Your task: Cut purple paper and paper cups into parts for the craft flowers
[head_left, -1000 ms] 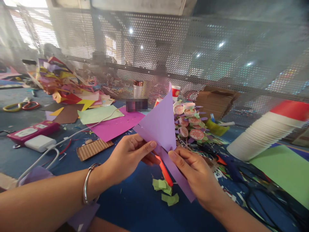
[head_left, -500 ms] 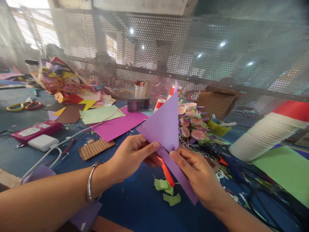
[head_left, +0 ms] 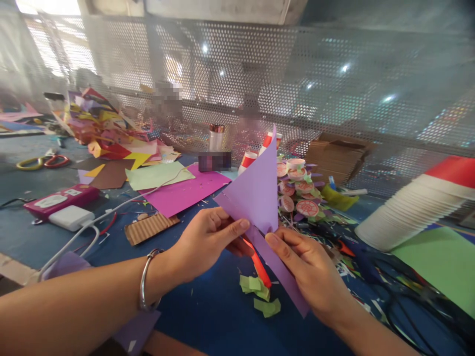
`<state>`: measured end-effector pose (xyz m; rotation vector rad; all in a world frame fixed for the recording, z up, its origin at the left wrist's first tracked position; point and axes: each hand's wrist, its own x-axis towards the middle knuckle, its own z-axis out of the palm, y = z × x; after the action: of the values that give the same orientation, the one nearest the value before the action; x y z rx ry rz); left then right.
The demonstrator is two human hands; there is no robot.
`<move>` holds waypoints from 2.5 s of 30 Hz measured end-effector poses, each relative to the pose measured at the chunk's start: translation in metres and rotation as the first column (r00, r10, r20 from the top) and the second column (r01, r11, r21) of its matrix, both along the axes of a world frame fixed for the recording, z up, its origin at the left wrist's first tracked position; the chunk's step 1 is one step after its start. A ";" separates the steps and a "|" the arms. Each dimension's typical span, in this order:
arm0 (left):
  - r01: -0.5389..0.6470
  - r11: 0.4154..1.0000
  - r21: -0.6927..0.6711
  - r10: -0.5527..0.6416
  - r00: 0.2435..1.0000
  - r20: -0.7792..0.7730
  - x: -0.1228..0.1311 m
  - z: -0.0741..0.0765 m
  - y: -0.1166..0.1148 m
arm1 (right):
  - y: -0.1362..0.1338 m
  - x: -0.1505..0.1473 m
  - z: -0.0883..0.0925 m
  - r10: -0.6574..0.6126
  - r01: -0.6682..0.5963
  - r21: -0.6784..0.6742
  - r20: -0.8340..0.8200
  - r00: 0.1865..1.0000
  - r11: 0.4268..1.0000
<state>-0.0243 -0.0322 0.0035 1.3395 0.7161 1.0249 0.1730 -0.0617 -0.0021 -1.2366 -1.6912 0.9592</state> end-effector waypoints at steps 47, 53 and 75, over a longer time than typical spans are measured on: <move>0.010 1.000 -0.022 -0.010 1.000 -0.011 0.000 0.003 -0.006 | -0.002 -0.002 0.003 -0.007 0.006 -0.042 -0.030 1.000 0.999; 0.009 1.000 -0.009 -0.010 1.000 -0.016 0.000 0.002 -0.006 | -0.001 -0.002 0.003 0.000 0.000 -0.018 -0.022 1.000 1.000; 0.075 0.996 0.039 -0.075 0.997 -0.015 0.001 0.001 -0.006 | -0.001 -0.001 0.004 0.025 -0.025 -0.014 -0.012 1.000 1.000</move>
<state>-0.0228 -0.0385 0.0042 1.3983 0.6540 0.9752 0.1723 -0.0627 0.0019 -1.2195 -1.6966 0.9937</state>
